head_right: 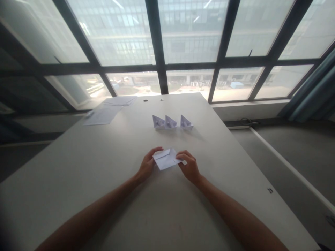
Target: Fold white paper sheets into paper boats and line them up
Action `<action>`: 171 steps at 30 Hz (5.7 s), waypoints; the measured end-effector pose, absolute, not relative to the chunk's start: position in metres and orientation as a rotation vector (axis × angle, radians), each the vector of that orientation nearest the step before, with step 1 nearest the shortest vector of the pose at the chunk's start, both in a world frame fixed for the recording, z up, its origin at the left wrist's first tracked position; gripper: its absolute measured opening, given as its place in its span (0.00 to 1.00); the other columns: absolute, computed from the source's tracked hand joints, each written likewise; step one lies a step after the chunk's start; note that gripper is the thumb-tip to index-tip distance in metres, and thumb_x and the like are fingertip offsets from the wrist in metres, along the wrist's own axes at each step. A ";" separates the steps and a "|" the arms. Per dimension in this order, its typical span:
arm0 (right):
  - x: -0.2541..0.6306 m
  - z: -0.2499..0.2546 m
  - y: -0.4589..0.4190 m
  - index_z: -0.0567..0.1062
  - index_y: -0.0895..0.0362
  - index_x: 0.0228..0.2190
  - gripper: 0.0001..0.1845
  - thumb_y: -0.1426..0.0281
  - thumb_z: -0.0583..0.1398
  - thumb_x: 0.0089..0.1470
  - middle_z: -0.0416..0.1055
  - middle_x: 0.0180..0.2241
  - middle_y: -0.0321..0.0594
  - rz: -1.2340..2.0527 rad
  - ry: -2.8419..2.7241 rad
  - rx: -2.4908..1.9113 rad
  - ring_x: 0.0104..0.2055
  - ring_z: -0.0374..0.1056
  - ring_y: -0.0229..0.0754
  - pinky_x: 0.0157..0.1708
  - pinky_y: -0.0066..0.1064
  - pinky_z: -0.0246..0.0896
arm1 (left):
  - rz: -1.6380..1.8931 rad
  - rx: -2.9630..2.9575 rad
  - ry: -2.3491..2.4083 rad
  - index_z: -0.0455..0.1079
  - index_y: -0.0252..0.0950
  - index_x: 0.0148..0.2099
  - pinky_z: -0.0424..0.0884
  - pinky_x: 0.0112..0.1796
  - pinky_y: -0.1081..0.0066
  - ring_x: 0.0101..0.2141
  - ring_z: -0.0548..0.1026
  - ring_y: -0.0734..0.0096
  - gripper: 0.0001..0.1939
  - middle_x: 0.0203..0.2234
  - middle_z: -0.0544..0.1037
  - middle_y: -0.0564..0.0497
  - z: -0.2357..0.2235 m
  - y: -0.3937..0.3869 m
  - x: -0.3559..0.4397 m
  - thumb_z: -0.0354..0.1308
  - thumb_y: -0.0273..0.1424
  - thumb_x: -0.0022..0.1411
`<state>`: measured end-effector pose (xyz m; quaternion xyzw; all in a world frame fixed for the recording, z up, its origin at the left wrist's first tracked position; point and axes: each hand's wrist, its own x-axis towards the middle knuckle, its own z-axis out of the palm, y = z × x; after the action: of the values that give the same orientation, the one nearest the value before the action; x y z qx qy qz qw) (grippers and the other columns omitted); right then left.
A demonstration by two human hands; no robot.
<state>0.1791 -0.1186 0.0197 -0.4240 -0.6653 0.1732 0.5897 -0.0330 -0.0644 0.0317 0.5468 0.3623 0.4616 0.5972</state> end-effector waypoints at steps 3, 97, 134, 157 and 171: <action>0.183 0.017 -0.116 0.76 0.54 0.34 0.06 0.75 0.62 0.53 0.73 0.38 0.43 0.374 -1.541 -0.988 0.42 0.71 0.44 0.42 0.36 0.67 | 1.011 1.045 0.749 0.70 0.35 0.53 0.73 0.41 0.64 0.41 0.76 0.60 0.21 0.48 0.75 0.44 0.031 -0.062 -0.034 0.55 0.31 0.57; 0.199 0.027 -0.129 0.78 0.58 0.35 0.08 0.67 0.62 0.53 0.77 0.34 0.40 0.651 -1.417 -1.429 0.36 0.72 0.43 0.37 0.32 0.67 | 0.561 1.462 0.764 0.77 0.33 0.42 0.68 0.28 0.73 0.29 0.74 0.66 0.22 0.31 0.79 0.48 0.035 -0.052 0.015 0.62 0.47 0.57; 0.228 0.021 -0.114 0.76 0.55 0.33 0.15 0.85 0.59 0.47 0.73 0.39 0.40 0.137 -2.174 -1.306 0.45 0.64 0.45 0.50 0.40 0.55 | 0.433 2.807 0.493 0.56 0.41 0.68 0.57 0.62 0.56 0.63 0.60 0.60 0.29 0.62 0.64 0.45 0.023 -0.055 -0.017 0.55 0.37 0.68; 0.233 0.026 -0.117 0.79 0.49 0.44 0.21 0.62 0.71 0.46 0.72 0.44 0.42 0.368 -2.205 -1.267 0.49 0.64 0.48 0.52 0.42 0.55 | 0.409 2.736 0.508 0.68 0.43 0.59 0.56 0.62 0.55 0.65 0.57 0.61 0.21 0.63 0.64 0.47 0.022 -0.048 -0.014 0.59 0.39 0.65; 0.232 0.018 -0.115 0.79 0.54 0.38 0.09 0.67 0.58 0.62 0.76 0.37 0.42 0.363 -2.117 -1.183 0.42 0.68 0.43 0.45 0.37 0.60 | 0.584 2.676 0.571 0.74 0.43 0.51 0.63 0.56 0.58 0.56 0.69 0.62 0.12 0.52 0.75 0.46 0.022 -0.046 -0.011 0.53 0.34 0.69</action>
<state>0.2316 -0.1146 0.0180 -0.4541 -0.8124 0.1394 0.3381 -0.0106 -0.0463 0.0218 0.9424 0.2011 0.2057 0.1708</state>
